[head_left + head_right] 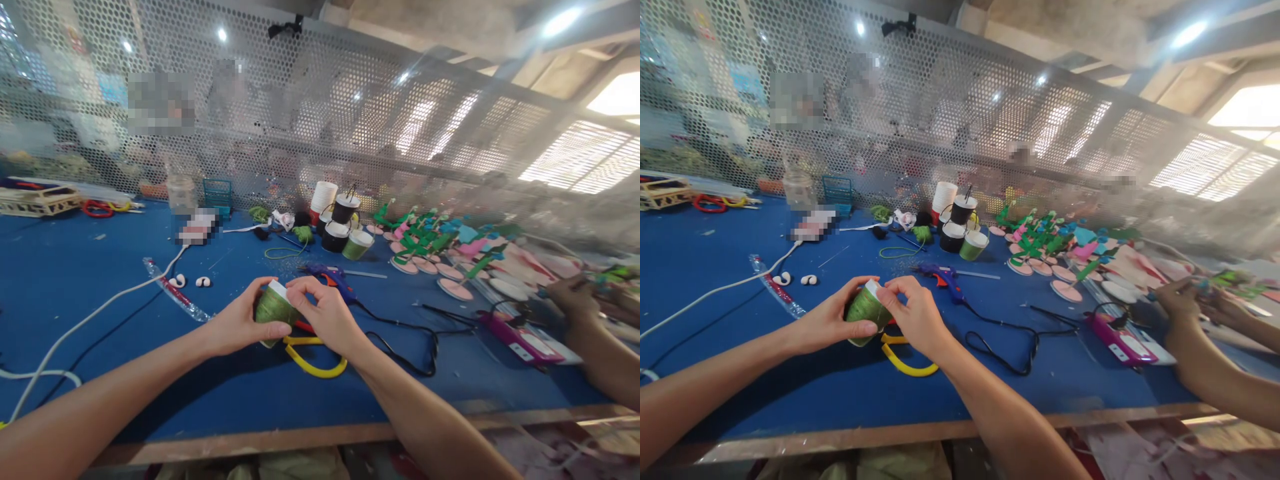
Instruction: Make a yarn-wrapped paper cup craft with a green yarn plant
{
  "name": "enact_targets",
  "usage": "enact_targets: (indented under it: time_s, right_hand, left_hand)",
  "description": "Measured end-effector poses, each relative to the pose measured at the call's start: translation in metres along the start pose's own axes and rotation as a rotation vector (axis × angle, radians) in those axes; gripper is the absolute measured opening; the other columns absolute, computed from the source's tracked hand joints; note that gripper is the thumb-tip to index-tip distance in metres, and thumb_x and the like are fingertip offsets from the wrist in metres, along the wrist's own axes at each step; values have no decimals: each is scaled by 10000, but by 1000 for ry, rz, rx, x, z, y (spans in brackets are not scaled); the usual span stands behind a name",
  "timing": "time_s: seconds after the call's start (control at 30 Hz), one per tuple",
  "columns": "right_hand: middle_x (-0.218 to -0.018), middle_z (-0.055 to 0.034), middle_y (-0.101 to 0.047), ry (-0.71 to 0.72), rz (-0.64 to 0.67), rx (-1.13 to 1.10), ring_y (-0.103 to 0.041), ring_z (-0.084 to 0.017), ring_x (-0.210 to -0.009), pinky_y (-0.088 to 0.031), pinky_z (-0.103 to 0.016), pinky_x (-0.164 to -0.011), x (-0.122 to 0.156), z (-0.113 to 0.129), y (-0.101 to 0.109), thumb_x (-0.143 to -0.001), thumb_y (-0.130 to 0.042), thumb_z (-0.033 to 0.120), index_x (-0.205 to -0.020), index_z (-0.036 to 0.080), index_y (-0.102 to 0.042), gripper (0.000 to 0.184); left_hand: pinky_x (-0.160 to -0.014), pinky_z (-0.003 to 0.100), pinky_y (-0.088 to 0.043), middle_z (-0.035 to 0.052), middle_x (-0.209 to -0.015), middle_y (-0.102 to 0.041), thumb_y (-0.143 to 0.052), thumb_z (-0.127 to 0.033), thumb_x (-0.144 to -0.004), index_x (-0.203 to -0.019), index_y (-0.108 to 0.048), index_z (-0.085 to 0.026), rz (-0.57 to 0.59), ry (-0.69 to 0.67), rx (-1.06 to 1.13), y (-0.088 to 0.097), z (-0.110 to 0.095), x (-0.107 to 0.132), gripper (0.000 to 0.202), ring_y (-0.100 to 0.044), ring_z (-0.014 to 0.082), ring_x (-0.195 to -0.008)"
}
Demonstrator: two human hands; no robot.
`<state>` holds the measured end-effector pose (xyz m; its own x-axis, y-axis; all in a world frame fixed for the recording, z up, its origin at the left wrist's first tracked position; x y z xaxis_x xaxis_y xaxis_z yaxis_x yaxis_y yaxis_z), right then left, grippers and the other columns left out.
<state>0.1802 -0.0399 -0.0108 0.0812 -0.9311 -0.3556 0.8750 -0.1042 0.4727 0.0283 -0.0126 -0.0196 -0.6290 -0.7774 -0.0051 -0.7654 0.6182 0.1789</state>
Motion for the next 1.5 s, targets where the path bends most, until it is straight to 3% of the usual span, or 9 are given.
enact_targets:
  time_s: [0.17,0.33,0.53,0.8,1.0,1.17,1.27,1.37,1.5]
  right_hand:
    - [-678,-56,-563,-57,63,32,-515,-147,-639,-405,-271,-584,-1,-1,-1,-821,-245,500,-718,128,-560,498]
    - [-740,-59,-582,-50,16,-2,-529,-151,-688,-409,-260,-631,-1,-1,-2,-728,-404,577,-722,138,-569,469]
    - [-732,-63,-588,-58,-19,-192,-541,-159,-745,-412,-288,-726,-3,3,5,-791,-168,596,-691,149,-579,615]
    - [-790,-71,-576,101,-72,-101,-537,-154,-753,-419,-270,-698,-1,3,3,-764,-422,506,-656,162,-526,375]
    - [-724,-61,-558,38,-93,-89,-531,-150,-691,-427,-271,-625,-1,1,4,-819,-224,530,-719,152,-555,512]
    - [-764,-45,-582,60,-70,-45,-540,-139,-713,-426,-261,-667,-1,5,3,-796,-439,364,-751,158,-552,239]
    - [-815,-40,-590,104,-198,-78,-541,-134,-761,-425,-254,-685,-2,6,7,-797,-452,308,-830,171,-548,170]
    - [-647,-2,-554,115,-329,-124,-521,-106,-618,-421,-225,-587,-1,7,11,-814,-427,299,-759,172,-539,177]
    - [-477,50,-448,79,-301,-145,-446,-84,-455,-397,-210,-485,-1,5,14,-822,-421,267,-771,174,-545,164]
  left_hand:
    - [-767,331,-417,59,-993,-506,-637,-331,-607,-1138,-311,-172,23,30,43,1,-2,0,643,-490,205,-919]
    - [-759,329,-412,63,-985,-518,-650,-360,-601,-1138,-342,-158,10,70,49,1,0,0,651,-495,217,-915]
    - [-791,358,-405,103,-1098,-521,-660,-361,-610,-1109,-392,-171,98,89,455,4,-2,2,598,-498,261,-999]
    - [-705,297,-423,117,-1041,-575,-666,-320,-631,-1085,-448,-158,176,143,586,3,-2,1,529,-565,225,-887]
    - [-738,320,-422,97,-1001,-601,-588,-305,-713,-1083,-479,-167,238,93,692,5,3,0,409,-584,210,-841]
    - [-713,302,-437,82,-924,-635,-571,-267,-729,-1061,-500,-165,220,113,699,4,3,-1,355,-604,191,-778]
    - [-730,310,-442,84,-902,-647,-551,-266,-741,-1031,-528,-149,196,83,735,7,-1,-2,314,-600,199,-807]
    - [-769,297,-434,84,-960,-642,-529,-283,-752,-1025,-549,-133,147,72,799,11,-2,-4,312,-586,191,-860]
    - [-786,278,-425,70,-955,-648,-539,-282,-743,-995,-577,-126,122,71,831,16,-1,-4,298,-583,182,-865]
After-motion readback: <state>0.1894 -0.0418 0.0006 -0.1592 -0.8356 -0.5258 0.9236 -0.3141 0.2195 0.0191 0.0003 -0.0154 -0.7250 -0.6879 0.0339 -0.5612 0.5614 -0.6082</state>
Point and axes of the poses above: each hand's wrist, its own x-axis away from the middle knuckle, its own y-axis out of the back of the hand, z = x × y, the point moved 1 cm from there along -x, towards the middle knuckle
